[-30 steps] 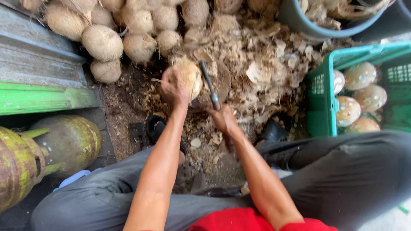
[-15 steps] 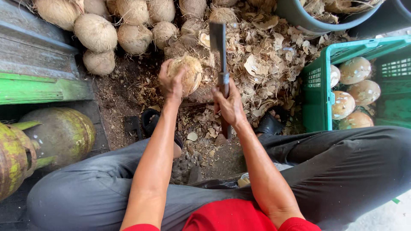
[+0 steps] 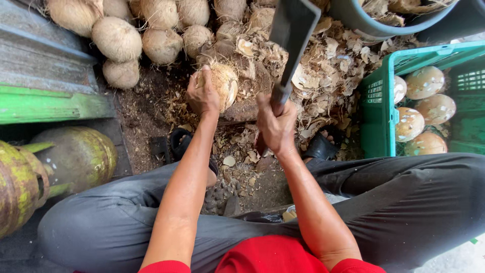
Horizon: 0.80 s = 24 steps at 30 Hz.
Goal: The person sits on the ground and removes the fibrous outer husk from coconuts, striking each coconut against a heavy blade over a wooden chopping block. Husked coconuts are set aside and finished ones accumulate in a blue scoop and green crate.
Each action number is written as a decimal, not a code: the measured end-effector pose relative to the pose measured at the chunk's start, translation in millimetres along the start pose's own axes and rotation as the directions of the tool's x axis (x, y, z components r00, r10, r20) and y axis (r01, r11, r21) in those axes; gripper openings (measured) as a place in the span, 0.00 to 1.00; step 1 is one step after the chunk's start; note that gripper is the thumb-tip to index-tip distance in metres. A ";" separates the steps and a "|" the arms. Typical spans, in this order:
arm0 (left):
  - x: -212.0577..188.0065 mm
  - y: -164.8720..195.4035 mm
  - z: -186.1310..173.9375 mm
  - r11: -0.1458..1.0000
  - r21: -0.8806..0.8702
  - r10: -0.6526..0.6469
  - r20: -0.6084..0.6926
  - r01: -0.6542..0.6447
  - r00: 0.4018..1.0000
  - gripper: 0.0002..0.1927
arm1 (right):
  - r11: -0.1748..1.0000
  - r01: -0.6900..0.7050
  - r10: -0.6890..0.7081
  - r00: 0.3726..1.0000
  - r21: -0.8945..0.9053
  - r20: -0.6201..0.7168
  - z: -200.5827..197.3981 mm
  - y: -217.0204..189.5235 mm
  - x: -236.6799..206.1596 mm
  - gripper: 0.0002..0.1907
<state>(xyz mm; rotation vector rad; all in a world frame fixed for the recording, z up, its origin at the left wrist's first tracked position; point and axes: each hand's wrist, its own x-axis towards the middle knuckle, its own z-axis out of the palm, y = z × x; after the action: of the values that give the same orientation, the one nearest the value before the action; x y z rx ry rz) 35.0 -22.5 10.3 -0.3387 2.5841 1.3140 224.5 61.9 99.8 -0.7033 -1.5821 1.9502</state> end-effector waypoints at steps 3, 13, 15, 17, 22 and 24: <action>-4.1 2.8 -1.6 0.998 0.014 0.060 -0.001 -0.060 0.998 0.33 | 0.885 -0.344 0.376 0.926 -0.315 0.044 12.8 4.8 -1.8 0.17; -12.7 10.4 -5.9 0.997 0.076 0.005 0.049 -0.009 0.999 0.35 | 0.998 -0.022 0.026 0.997 0.058 -0.068 12.1 3.0 -4.7 0.20; -13.3 10.0 -5.1 0.992 0.091 0.086 0.037 -0.089 0.996 0.35 | 0.887 -0.413 0.423 0.906 -0.208 0.003 15.9 5.6 -4.7 0.15; -11.8 8.8 -4.5 0.989 0.092 0.118 0.012 -0.119 0.993 0.35 | 0.814 -0.485 0.518 0.855 -0.319 0.023 17.0 8.6 -4.6 0.15; -7.2 1.4 -0.6 0.979 0.197 0.061 0.006 -0.061 0.998 0.34 | 0.984 -0.107 0.109 0.994 -0.141 0.005 10.6 17.0 -8.2 0.19; -6.8 -1.1 0.6 0.984 0.176 0.034 0.005 -0.034 0.999 0.34 | 0.983 -0.156 0.155 0.988 -0.096 -0.013 14.5 22.5 -8.6 0.16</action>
<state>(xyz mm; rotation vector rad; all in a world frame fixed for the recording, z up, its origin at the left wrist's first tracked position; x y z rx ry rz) 41.9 -21.9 11.2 -0.2625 2.6909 1.0849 219.1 41.7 80.9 -0.8950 -1.6724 1.9896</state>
